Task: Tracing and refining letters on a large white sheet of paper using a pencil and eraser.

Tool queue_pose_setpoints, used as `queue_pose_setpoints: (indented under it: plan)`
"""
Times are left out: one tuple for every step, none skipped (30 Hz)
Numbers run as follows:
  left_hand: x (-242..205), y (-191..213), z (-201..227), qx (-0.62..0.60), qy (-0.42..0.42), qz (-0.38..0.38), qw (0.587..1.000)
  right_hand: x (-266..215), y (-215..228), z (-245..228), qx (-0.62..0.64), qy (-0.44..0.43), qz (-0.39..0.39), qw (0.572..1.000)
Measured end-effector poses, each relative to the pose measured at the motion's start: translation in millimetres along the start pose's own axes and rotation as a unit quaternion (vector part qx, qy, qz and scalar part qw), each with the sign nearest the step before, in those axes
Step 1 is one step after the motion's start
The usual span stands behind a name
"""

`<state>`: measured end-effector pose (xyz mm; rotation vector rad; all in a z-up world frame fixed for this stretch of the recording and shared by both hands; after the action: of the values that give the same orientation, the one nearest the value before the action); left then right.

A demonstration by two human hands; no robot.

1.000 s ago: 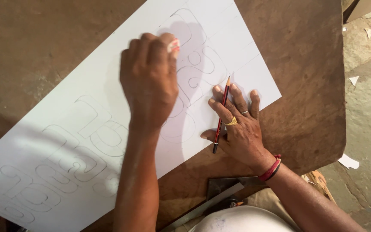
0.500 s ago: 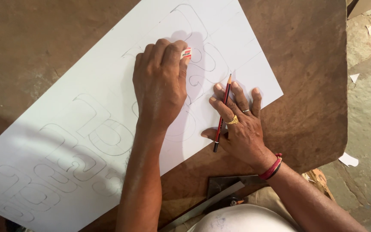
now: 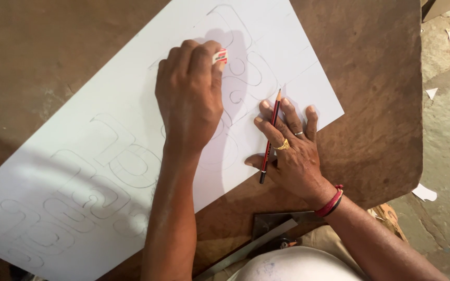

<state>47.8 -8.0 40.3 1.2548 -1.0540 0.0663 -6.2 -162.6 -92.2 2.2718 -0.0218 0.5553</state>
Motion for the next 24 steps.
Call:
queue_pose_setpoints:
  plan:
    - [1.3,0.4,-0.2,0.0,-0.002,0.001,1.0,1.0,0.3,-0.6,0.0,0.0,0.003,1.0]
    - [1.5,0.4,0.6,-0.003,-0.001,0.008,1.0,0.3,0.9,0.0,-0.002,-0.002,0.0,1.0]
    - [1.3,0.3,1.2,-0.007,0.001,0.016,1.0,-0.6,1.0,0.5,-0.004,-0.005,-0.003,1.0]
    - [0.1,-0.1,2.6,-0.007,0.002,0.015,1.0,-0.8,0.3,0.8,-0.003,-0.004,-0.004,1.0]
    - [-1.3,-0.4,4.1,-0.01,0.001,0.015,1.0,-1.2,0.0,0.3,-0.003,0.0,0.0,1.0]
    - [-2.6,-0.3,5.4,-0.013,0.0,0.015,1.0,-1.5,-0.4,-0.4,-0.003,0.004,0.004,1.0]
    - [-4.7,1.1,5.4,-0.013,0.002,0.014,1.0,-1.9,-0.8,-1.3,-0.002,0.004,0.002,1.0]
    - [-5.2,1.4,5.2,-0.017,0.005,0.018,1.0,-1.2,0.1,-0.8,-0.003,0.004,0.004,1.0]
    - [-5.5,1.8,5.0,-0.021,0.009,0.022,1.0,-0.5,1.2,-0.3,-0.003,0.003,0.006,1.0]
    - [-9.6,4.9,5.5,-0.021,0.01,0.023,0.999,-1.0,1.4,-0.5,-0.004,0.004,0.006,1.0]
    - [-14.3,9.8,4.3,-0.023,0.024,0.038,0.999,-1.4,1.3,-0.8,-0.002,0.003,0.003,1.0]
    - [-18.4,15.5,2.2,-0.023,0.037,0.054,0.998,-0.2,1.0,-1.5,0.001,0.003,0.0,1.0]
    - [-29.5,18.8,4.6,-0.021,0.037,0.057,0.997,0.1,0.7,-2.2,0.001,0.007,0.002,1.0]
    - [-41.7,21.7,3.5,-0.03,0.069,0.07,0.995,0.4,1.1,-1.9,0.003,0.006,0.004,1.0]
    - [-54.4,24.1,2.3,-0.039,0.102,0.083,0.991,0.6,1.3,-1.4,0.004,0.006,0.005,1.0]
    - [-65.5,24.5,9.0,-0.039,0.102,0.086,0.99,1.3,1.7,-2.1,0.003,0.007,0.006,1.0]
    - [-78.5,24.6,12.8,-0.043,0.126,0.088,0.987,2.0,1.3,-2.2,-0.001,0.002,0.005,1.0]
    - [-93.2,24.8,17.3,-0.047,0.153,0.091,0.983,1.9,0.5,-2.7,-0.005,-0.002,0.001,1.0]
    - [-99.8,24.0,19.4,-0.046,0.156,0.094,0.982,1.0,-0.4,-3.1,-0.007,0.001,0.0,1.0]
    - [-106.9,24.3,22.9,-0.04,0.154,0.097,0.982,-0.6,0.8,-4.3,-0.002,0.007,0.012,1.0]
    - [-113.8,25.1,26.5,-0.033,0.153,0.101,0.982,-2.2,2.4,-6.1,0.004,0.013,0.024,1.0]
    - [-116.6,26.1,25.6,-0.031,0.154,0.107,0.982,-0.3,4.4,-8.2,0.002,0.019,0.025,1.0]
    - [-118.4,26.7,25.6,-0.028,0.149,0.108,0.982,2.2,6.9,-8.9,0.001,0.013,0.025,1.0]
    - [-119.6,26.4,25.8,-0.028,0.143,0.109,0.983,4.0,10.0,-9.0,-0.001,0.005,0.026,1.0]
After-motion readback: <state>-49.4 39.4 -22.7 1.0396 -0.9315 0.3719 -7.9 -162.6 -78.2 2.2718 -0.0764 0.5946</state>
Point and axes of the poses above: each hand's wrist, its own x-axis towards the middle knuckle, its own y-axis out of the back of the hand, z = x × y, the point moved 6 cm from there along x, towards the middle knuckle, and after that the axes turned 15 degrees about -y, right-handed, at the moved point
